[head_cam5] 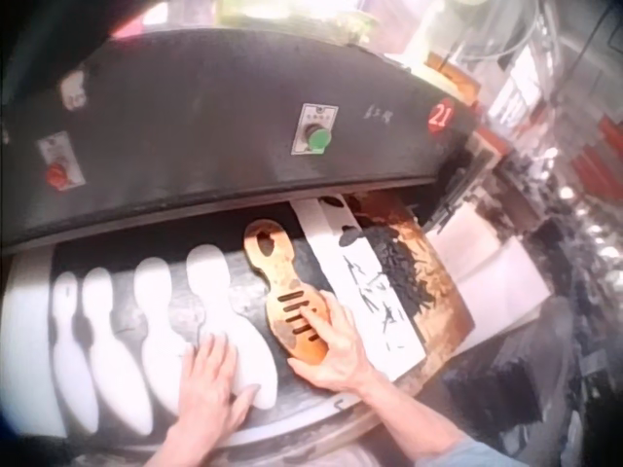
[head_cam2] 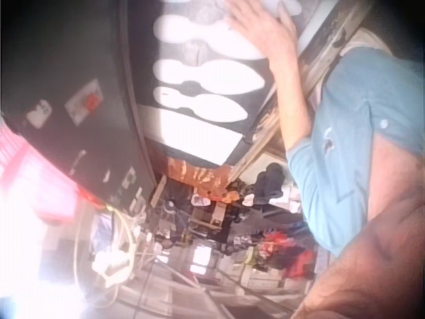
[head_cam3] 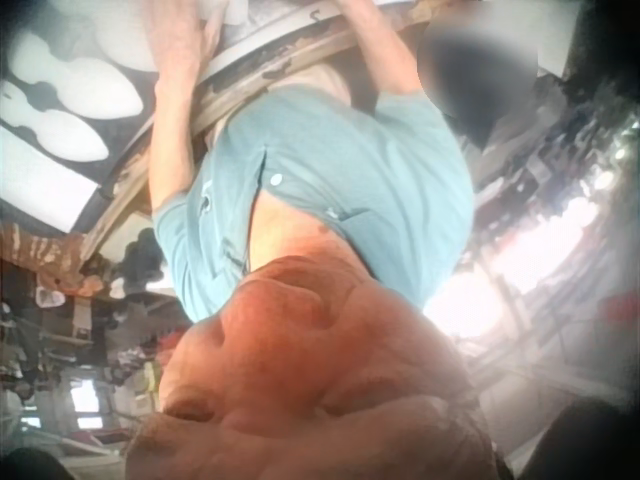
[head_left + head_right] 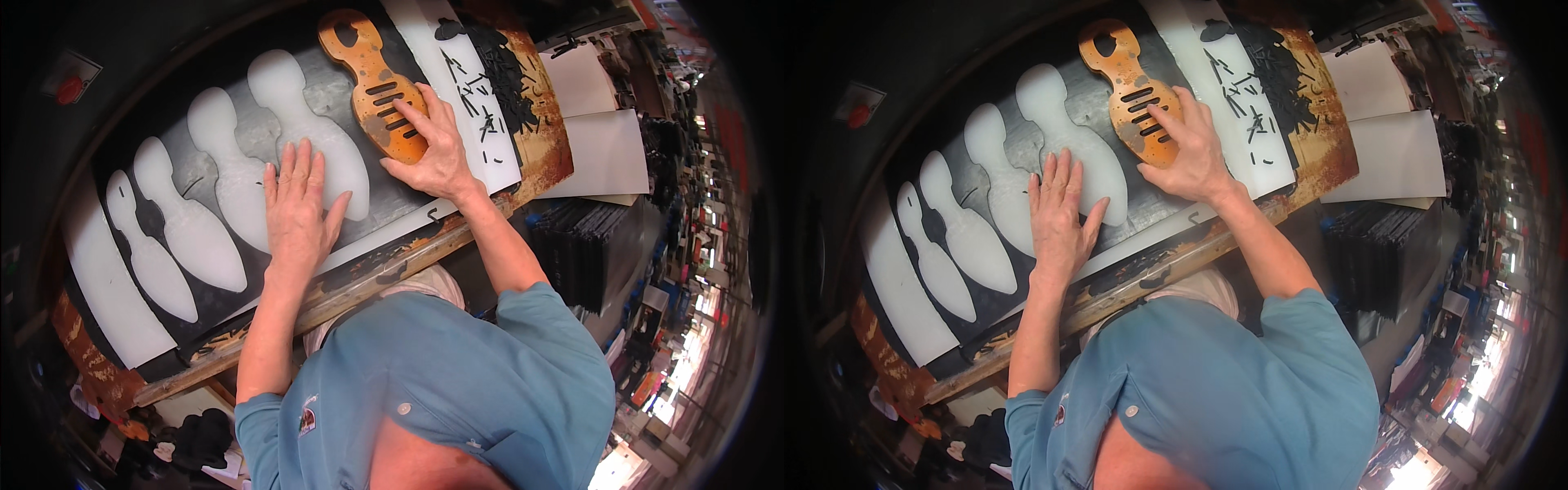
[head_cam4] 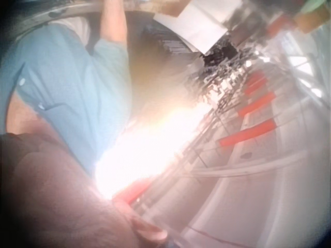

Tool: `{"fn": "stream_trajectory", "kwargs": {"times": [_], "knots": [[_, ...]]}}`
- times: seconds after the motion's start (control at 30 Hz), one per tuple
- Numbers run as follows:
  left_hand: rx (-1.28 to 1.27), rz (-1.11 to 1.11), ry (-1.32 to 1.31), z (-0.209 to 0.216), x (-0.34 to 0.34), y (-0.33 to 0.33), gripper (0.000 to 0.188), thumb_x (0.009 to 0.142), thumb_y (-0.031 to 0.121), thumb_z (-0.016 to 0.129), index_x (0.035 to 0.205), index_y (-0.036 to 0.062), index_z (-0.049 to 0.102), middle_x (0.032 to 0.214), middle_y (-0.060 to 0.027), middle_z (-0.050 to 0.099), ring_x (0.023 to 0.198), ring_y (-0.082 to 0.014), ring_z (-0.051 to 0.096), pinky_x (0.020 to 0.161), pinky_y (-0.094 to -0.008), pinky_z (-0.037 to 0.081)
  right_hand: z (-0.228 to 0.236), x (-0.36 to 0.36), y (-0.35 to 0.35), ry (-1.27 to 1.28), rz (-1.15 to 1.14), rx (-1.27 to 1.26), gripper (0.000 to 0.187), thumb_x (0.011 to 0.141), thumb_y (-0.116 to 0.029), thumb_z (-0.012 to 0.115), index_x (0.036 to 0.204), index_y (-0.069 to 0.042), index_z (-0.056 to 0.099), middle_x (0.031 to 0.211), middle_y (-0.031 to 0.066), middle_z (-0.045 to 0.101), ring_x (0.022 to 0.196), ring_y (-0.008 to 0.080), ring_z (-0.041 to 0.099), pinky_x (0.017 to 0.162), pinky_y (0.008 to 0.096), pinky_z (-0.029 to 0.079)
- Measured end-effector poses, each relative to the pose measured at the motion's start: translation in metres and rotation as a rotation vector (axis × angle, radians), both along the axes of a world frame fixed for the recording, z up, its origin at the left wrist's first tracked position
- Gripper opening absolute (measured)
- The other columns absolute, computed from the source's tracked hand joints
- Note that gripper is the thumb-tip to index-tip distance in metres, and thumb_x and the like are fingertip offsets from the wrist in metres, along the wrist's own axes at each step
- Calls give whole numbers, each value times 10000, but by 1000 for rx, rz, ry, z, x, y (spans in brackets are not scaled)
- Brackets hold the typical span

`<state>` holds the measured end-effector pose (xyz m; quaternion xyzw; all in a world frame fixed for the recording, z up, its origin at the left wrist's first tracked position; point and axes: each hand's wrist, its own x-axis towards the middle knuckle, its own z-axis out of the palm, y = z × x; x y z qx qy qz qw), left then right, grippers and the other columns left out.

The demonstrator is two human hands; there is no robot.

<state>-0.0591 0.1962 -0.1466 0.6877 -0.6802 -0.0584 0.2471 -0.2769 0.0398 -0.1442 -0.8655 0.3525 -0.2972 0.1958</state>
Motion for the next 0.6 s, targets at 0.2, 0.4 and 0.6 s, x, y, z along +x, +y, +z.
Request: {"fn": "stream_trajectory", "kwargs": {"times": [0.2, 0.4, 0.6], "knots": [[-14, 1, 2, 1, -1, 0, 711, 951, 259, 813, 1517, -74, 542, 1662, -251, 474, 1572, -444, 405, 1298, -623, 260, -6, -4, -7, -49, 63, -81, 841, 612, -224, 955, 1387, -27, 694, 1577, 333, 453, 1296, 478, 537, 1115, 505, 496], [-52, 1, 7, -3, -3, -2, 643, 955, 224, 813, 1488, -44, 572, 1644, -250, 488, 1566, -454, 407, 1300, -630, 253, -2, -3, -7, -79, 98, -54, 818, 634, -233, 935, 1388, -27, 694, 1578, 331, 453, 1321, 479, 529, 1134, 505, 490], [-225, -20, 251, 14, -15, 34, 415, 947, 47, 781, 1346, 9, 673, 1372, -234, 688, 1335, -439, 631, 1144, -540, 484, 2, 1, 2, -64, -11, 95, 873, 672, -282, 909, 1483, -102, 643, 1641, 295, 413, 1451, 465, 466, 1227, 493, 426]]}}
